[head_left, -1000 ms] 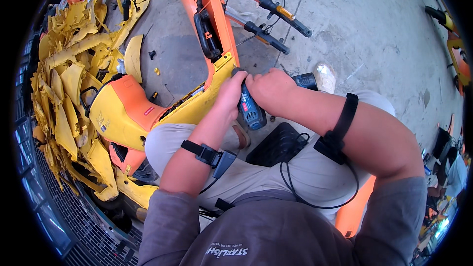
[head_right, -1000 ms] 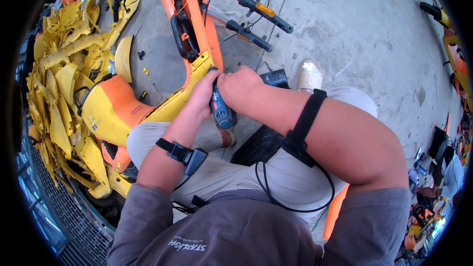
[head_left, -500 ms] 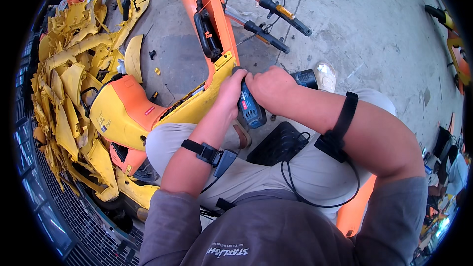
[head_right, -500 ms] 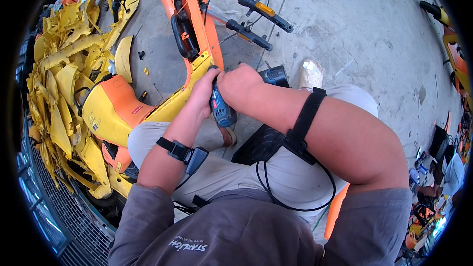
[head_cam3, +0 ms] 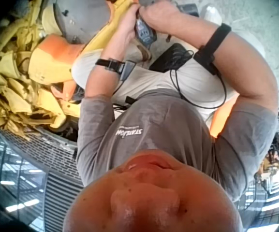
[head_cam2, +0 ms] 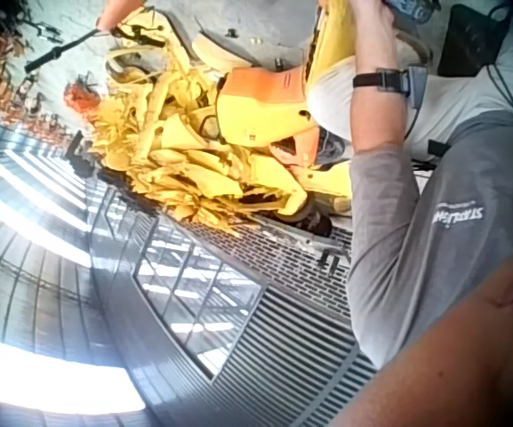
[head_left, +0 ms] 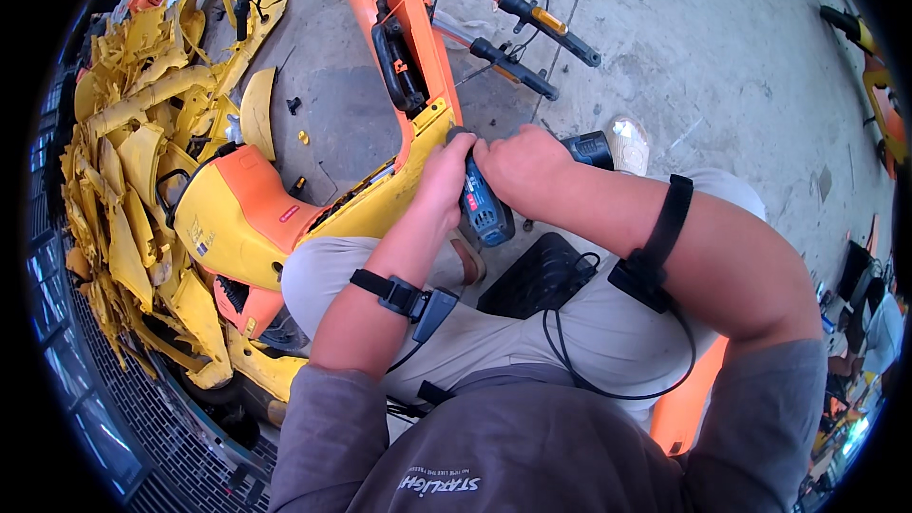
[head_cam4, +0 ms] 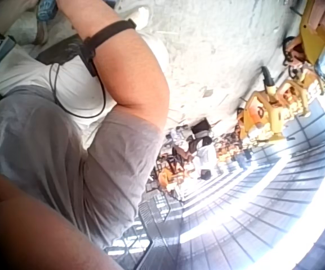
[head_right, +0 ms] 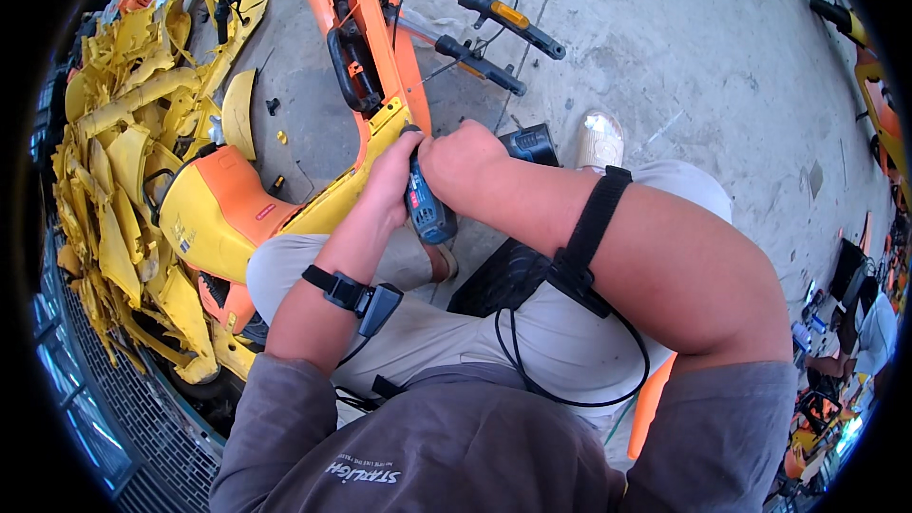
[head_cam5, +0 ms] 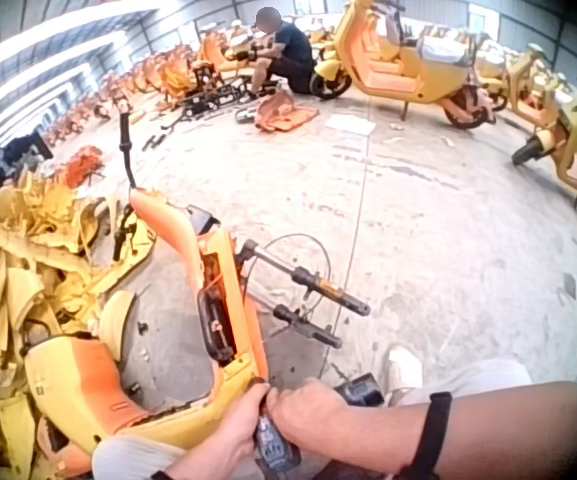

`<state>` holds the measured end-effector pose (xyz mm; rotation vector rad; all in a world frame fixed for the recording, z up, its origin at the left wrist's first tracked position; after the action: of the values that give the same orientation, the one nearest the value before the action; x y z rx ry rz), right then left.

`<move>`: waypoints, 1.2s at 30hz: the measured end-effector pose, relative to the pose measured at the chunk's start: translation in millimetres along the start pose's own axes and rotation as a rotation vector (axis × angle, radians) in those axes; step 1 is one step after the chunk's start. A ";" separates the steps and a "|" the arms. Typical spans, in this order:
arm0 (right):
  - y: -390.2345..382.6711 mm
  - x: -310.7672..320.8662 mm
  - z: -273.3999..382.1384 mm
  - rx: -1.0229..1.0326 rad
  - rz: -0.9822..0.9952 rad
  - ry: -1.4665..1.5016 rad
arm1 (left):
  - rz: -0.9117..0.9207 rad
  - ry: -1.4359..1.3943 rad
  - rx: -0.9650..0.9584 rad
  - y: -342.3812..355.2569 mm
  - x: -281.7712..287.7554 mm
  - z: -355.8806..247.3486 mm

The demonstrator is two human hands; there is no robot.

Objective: The person uses a power drill to fasten screws into the frame of a yellow and orange scooter, then manipulates the handlebars and brake cables.

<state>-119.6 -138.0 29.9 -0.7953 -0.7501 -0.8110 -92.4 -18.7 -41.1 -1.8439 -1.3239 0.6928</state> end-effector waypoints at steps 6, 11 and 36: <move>0.1 1.4 -0.2 -0.023 0.025 0.018 | 0.005 -0.027 -0.013 0.1 -0.5 -0.2; 0.5 0.1 -0.8 -0.021 0.026 0.015 | 0.011 -0.012 -0.001 1.1 -0.5 -0.3; 2.4 1.4 -2.5 -0.055 0.070 0.023 | 0.057 -0.024 -0.014 10.1 0.0 2.2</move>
<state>-116.2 -139.4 29.1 -0.8561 -0.6787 -0.7796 -88.7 -20.0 -50.6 -1.8958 -1.2987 0.7392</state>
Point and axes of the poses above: each hand's wrist, its own y-axis towards the middle knuckle, its own x-axis out of the back of the hand, z = x × y, the point moved 4 cm from there along y, towards the middle knuckle, and after that the axes turned 15 degrees about y, right-handed, at the moved point
